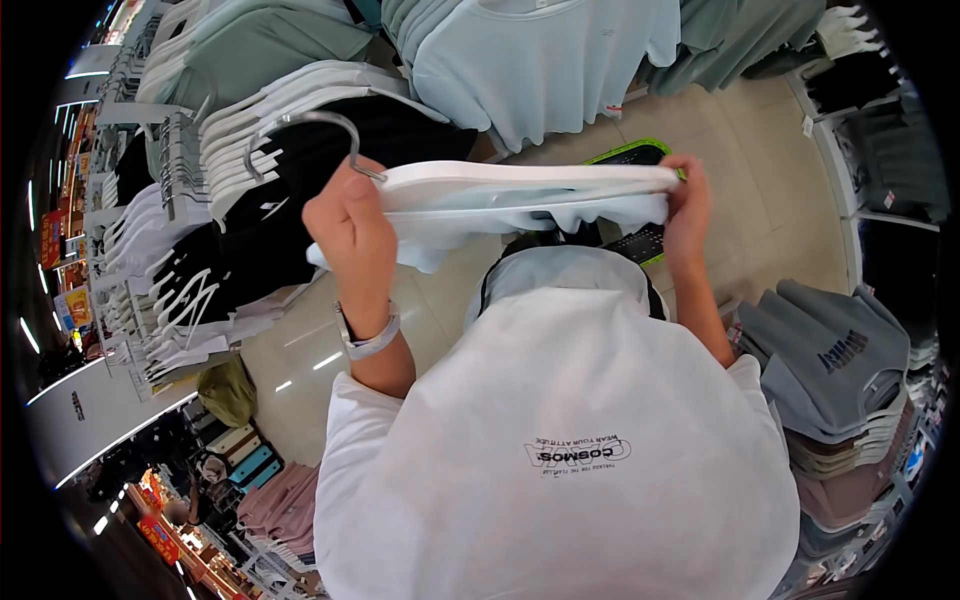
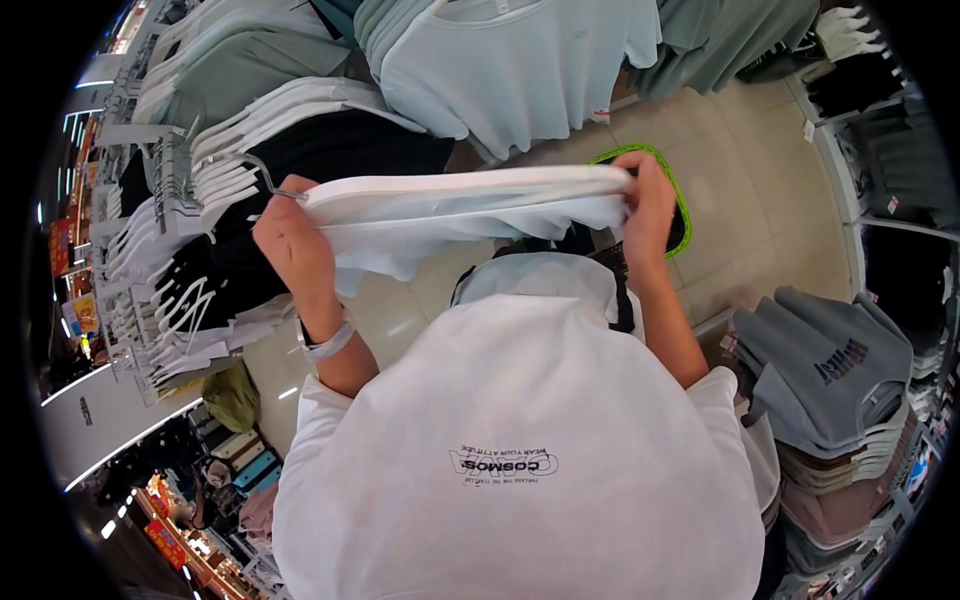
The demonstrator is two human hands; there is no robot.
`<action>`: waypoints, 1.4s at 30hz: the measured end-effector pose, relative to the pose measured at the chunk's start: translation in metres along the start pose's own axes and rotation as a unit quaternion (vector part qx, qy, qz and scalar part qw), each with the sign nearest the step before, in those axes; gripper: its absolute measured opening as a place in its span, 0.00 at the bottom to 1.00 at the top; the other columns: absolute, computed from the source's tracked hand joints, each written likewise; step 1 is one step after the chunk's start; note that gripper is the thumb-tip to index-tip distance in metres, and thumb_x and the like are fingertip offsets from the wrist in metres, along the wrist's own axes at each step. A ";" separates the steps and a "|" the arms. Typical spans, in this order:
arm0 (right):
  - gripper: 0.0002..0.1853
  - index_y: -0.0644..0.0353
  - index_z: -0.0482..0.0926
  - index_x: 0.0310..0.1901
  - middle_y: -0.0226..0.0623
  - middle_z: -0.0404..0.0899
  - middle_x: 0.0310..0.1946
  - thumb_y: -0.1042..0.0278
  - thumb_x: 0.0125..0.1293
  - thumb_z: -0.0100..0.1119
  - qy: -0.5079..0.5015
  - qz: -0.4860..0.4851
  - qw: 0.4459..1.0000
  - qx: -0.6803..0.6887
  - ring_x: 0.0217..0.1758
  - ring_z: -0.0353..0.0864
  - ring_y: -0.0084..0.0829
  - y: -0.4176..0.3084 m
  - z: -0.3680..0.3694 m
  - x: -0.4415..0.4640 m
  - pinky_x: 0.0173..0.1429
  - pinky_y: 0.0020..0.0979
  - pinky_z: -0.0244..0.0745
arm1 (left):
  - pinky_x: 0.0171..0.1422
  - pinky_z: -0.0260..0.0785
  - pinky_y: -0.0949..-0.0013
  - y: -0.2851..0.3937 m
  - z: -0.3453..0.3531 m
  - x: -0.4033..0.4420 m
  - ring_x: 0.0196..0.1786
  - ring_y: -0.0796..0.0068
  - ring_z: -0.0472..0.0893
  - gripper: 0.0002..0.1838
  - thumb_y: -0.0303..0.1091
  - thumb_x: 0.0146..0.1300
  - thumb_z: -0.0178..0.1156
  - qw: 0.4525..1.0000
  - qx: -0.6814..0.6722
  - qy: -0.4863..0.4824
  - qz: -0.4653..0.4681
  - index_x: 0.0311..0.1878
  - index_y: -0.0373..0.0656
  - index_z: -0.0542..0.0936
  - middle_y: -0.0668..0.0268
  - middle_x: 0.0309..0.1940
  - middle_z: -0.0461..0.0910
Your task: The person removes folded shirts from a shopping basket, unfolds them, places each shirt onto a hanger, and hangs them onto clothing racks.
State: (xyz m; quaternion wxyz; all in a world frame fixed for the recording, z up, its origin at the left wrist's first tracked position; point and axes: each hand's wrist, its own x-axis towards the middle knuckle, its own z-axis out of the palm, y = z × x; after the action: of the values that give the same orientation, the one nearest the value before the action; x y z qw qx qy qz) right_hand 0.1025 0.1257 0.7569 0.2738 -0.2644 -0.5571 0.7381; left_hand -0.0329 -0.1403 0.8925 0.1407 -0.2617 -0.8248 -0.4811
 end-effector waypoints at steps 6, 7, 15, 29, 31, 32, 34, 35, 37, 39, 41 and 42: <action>0.10 0.65 0.73 0.38 0.27 0.70 0.21 0.67 0.63 0.46 -0.054 -0.162 0.983 -0.064 0.21 0.62 0.13 -0.039 -0.007 0.004 0.23 0.18 0.52 | 0.20 0.50 0.75 0.004 0.000 -0.001 0.17 0.82 0.57 0.16 0.38 0.64 0.55 0.998 0.043 -0.049 -0.002 0.22 0.38 0.72 0.68 0.12 0.57; 0.09 0.65 0.73 0.39 0.29 0.71 0.21 0.72 0.58 0.49 -0.114 -0.211 0.966 -0.098 0.21 0.63 0.14 -0.049 0.000 0.000 0.24 0.18 0.54 | 0.20 0.50 0.75 0.005 0.003 -0.002 0.17 0.82 0.57 0.16 0.38 0.64 0.55 0.998 0.043 -0.049 -0.002 0.22 0.38 0.72 0.68 0.12 0.57; 0.27 0.61 0.73 0.50 0.41 0.75 0.38 0.81 0.42 0.48 -0.263 -0.328 0.882 -0.213 0.44 0.72 0.41 -0.082 0.047 -0.019 0.46 0.37 0.68 | 0.20 0.51 0.76 0.009 0.004 -0.008 0.16 0.80 0.59 0.15 0.37 0.62 0.56 0.998 -0.020 -0.063 0.002 0.23 0.36 0.74 0.67 0.12 0.61; 0.11 0.65 0.76 0.32 0.39 0.73 0.24 0.71 0.49 0.66 -0.320 -0.189 0.833 -0.409 0.26 0.72 0.36 -0.083 0.043 0.020 0.30 0.32 0.66 | 0.19 0.55 0.72 0.014 0.061 0.008 0.13 0.73 0.63 0.16 0.38 0.60 0.60 0.994 -0.053 -0.090 -0.038 0.22 0.36 0.75 0.61 0.10 0.65; 0.15 0.64 0.77 0.30 0.38 0.73 0.22 0.67 0.45 0.72 -0.298 -0.226 0.840 -0.393 0.23 0.71 0.34 -0.083 0.046 0.022 0.27 0.31 0.64 | 0.19 0.55 0.72 0.015 0.064 0.013 0.13 0.73 0.63 0.17 0.40 0.59 0.61 0.995 -0.037 -0.078 -0.043 0.22 0.36 0.75 0.61 0.10 0.65; 0.16 0.63 0.77 0.28 0.38 0.73 0.21 0.63 0.44 0.72 -0.274 -0.239 0.835 -0.412 0.21 0.71 0.36 -0.085 0.049 0.023 0.26 0.31 0.65 | 0.19 0.55 0.72 0.015 0.066 0.015 0.13 0.73 0.63 0.17 0.40 0.59 0.61 0.995 -0.038 -0.077 -0.042 0.22 0.36 0.75 0.61 0.10 0.65; 0.17 0.62 0.77 0.27 0.37 0.73 0.20 0.60 0.43 0.72 -0.250 -0.253 0.829 -0.431 0.20 0.72 0.37 -0.087 0.053 0.026 0.26 0.32 0.66 | 0.19 0.55 0.71 0.017 0.071 0.018 0.12 0.71 0.63 0.17 0.40 0.59 0.62 0.996 -0.044 -0.071 -0.033 0.22 0.36 0.75 0.60 0.10 0.65; 0.17 0.62 0.77 0.27 0.37 0.74 0.20 0.59 0.42 0.72 -0.251 -0.265 0.830 -0.422 0.20 0.71 0.36 -0.087 0.055 0.028 0.25 0.31 0.66 | 0.19 0.55 0.71 0.017 0.074 0.020 0.12 0.71 0.63 0.17 0.40 0.59 0.62 0.996 -0.044 -0.070 -0.033 0.22 0.36 0.75 0.60 0.10 0.65; 0.17 0.62 0.78 0.27 0.37 0.74 0.20 0.59 0.42 0.72 -0.251 -0.280 0.830 -0.413 0.19 0.71 0.36 -0.087 0.059 0.035 0.25 0.31 0.65 | 0.19 0.55 0.71 0.017 0.082 0.024 0.12 0.69 0.63 0.17 0.40 0.59 0.61 0.994 -0.056 -0.088 -0.025 0.21 0.37 0.75 0.60 0.10 0.65; 0.15 0.63 0.79 0.25 0.36 0.74 0.17 0.62 0.42 0.72 -0.235 -0.277 0.844 -0.394 0.17 0.71 0.31 -0.087 0.063 0.044 0.23 0.28 0.64 | 0.19 0.56 0.69 0.015 0.087 0.032 0.13 0.64 0.65 0.18 0.42 0.60 0.61 0.993 -0.046 -0.103 -0.022 0.22 0.38 0.75 0.58 0.10 0.65; 0.14 0.63 0.79 0.23 0.34 0.73 0.15 0.63 0.43 0.72 -0.207 -0.249 0.867 -0.378 0.17 0.70 0.27 -0.080 0.056 0.069 0.22 0.26 0.62 | 0.21 0.61 0.66 0.010 0.092 0.045 0.14 0.59 0.69 0.18 0.44 0.59 0.61 0.991 -0.037 -0.132 -0.004 0.24 0.37 0.76 0.58 0.12 0.69; 0.13 0.64 0.79 0.21 0.33 0.72 0.13 0.64 0.44 0.72 -0.180 -0.218 0.889 -0.360 0.16 0.69 0.22 -0.079 0.051 0.085 0.21 0.24 0.61 | 0.21 0.61 0.66 0.006 0.093 0.051 0.14 0.59 0.69 0.18 0.44 0.59 0.61 0.991 -0.037 -0.130 -0.003 0.24 0.37 0.76 0.58 0.12 0.69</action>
State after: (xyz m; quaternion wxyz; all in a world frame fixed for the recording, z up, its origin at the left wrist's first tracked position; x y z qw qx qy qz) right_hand 0.0154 0.1688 0.8380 0.2090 -0.0795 -0.8676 0.4441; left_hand -0.0694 -0.0422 0.8757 0.0208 -0.3244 -0.8184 -0.4739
